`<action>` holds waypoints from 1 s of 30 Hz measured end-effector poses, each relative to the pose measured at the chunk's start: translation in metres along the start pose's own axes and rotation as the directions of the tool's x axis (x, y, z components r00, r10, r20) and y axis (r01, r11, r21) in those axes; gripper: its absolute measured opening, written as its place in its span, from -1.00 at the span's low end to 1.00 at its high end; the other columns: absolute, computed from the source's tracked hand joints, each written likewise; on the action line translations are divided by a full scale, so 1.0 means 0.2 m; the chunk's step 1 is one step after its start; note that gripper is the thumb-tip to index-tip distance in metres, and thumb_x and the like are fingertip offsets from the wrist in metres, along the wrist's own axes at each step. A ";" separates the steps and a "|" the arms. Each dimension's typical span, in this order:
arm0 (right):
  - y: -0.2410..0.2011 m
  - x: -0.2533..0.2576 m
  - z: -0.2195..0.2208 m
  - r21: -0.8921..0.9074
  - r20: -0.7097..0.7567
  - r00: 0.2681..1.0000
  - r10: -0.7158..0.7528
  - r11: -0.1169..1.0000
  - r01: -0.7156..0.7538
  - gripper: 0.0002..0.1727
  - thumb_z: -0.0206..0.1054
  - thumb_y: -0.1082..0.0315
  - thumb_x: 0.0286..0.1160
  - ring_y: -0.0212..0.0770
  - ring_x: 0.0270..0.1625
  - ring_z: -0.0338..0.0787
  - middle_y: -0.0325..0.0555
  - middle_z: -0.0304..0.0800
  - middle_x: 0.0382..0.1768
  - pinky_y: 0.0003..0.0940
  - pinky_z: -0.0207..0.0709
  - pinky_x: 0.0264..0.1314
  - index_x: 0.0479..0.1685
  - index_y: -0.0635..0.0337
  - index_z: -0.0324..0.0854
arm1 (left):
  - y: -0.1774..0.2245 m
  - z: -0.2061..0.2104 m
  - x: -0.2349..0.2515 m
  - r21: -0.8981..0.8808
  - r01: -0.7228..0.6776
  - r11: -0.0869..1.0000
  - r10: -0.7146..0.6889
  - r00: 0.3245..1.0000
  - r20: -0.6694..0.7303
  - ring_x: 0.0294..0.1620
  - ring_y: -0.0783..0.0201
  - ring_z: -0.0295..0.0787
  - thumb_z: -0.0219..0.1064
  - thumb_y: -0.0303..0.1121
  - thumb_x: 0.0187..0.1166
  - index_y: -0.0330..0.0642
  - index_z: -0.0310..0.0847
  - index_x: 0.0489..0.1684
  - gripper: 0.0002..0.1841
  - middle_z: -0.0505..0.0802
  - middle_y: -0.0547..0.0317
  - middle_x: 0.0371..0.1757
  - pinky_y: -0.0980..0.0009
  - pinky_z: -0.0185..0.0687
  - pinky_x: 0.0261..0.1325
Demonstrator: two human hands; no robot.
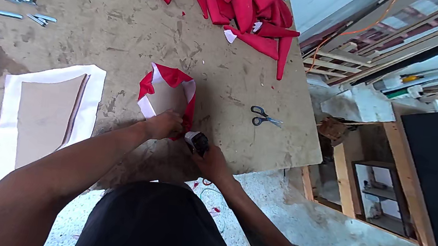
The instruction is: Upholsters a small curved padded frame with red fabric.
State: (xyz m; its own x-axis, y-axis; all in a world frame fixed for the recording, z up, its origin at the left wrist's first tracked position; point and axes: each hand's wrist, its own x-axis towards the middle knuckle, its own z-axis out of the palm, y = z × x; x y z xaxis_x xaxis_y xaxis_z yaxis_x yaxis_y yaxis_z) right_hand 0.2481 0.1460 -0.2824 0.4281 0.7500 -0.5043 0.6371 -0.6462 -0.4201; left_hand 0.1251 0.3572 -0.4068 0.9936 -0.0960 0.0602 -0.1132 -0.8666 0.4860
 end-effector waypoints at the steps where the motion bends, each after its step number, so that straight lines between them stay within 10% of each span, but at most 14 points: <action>1: 0.00 -0.01 0.01 0.020 -0.009 1.000 0.009 1.000 -0.008 -0.74 0.42 0.04 0.47 -0.20 -0.30 0.82 -0.21 0.80 -0.38 -0.03 0.74 -0.18 -0.08 -0.02 0.73 | 0.00 0.00 0.00 0.011 0.004 1.000 -0.004 1.000 0.005 0.06 0.11 0.69 0.26 -0.15 0.70 -0.02 0.78 -0.32 -0.75 0.77 0.20 -0.20 0.04 0.53 0.24; 22: 0.00 -0.17 0.00 0.152 -0.106 0.983 0.147 0.980 -0.130 -0.60 0.46 0.08 0.41 -0.13 -0.29 0.84 -0.16 0.82 -0.33 0.09 0.77 -0.17 0.19 0.00 0.65 | 0.00 -0.08 0.04 -0.149 0.134 0.980 -0.141 0.989 -0.040 -0.13 0.21 0.70 0.16 0.05 0.77 -0.09 0.69 -0.43 -0.54 0.69 0.18 -0.28 0.19 0.70 0.09; 28: 0.51 -0.03 -0.22 -0.037 -0.381 0.900 0.212 0.969 -0.244 -0.43 0.51 0.25 0.39 0.23 -0.01 0.83 0.25 0.65 0.27 0.31 0.72 0.04 0.39 0.28 0.55 | 0.08 -0.20 0.19 -0.189 0.606 0.772 -0.632 0.764 -0.132 0.33 -0.04 0.72 0.44 0.05 0.53 -0.04 0.66 0.41 -0.45 0.63 -0.03 0.49 -0.09 0.72 0.32; 30: 0.63 0.06 -0.24 -0.018 -0.371 0.897 0.240 0.964 -0.266 -0.28 0.53 0.22 0.38 0.31 0.14 0.79 0.34 0.47 0.48 0.33 0.70 0.14 0.56 0.28 0.45 | 0.09 -0.19 0.24 -0.101 0.622 0.777 -0.630 0.770 -0.102 0.37 -0.06 0.68 0.46 0.18 0.46 -0.02 0.69 0.39 -0.38 0.53 0.01 0.60 -0.14 0.71 0.27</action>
State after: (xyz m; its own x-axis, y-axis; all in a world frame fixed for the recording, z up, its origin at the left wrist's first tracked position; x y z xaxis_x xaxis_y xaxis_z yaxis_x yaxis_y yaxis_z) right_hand 0.3647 0.0794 -0.3045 0.7750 0.5699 -0.2730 0.5121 -0.8196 -0.2570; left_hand 0.1699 0.3549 -0.3614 0.8360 0.5215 -0.1709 0.5291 -0.6832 0.5034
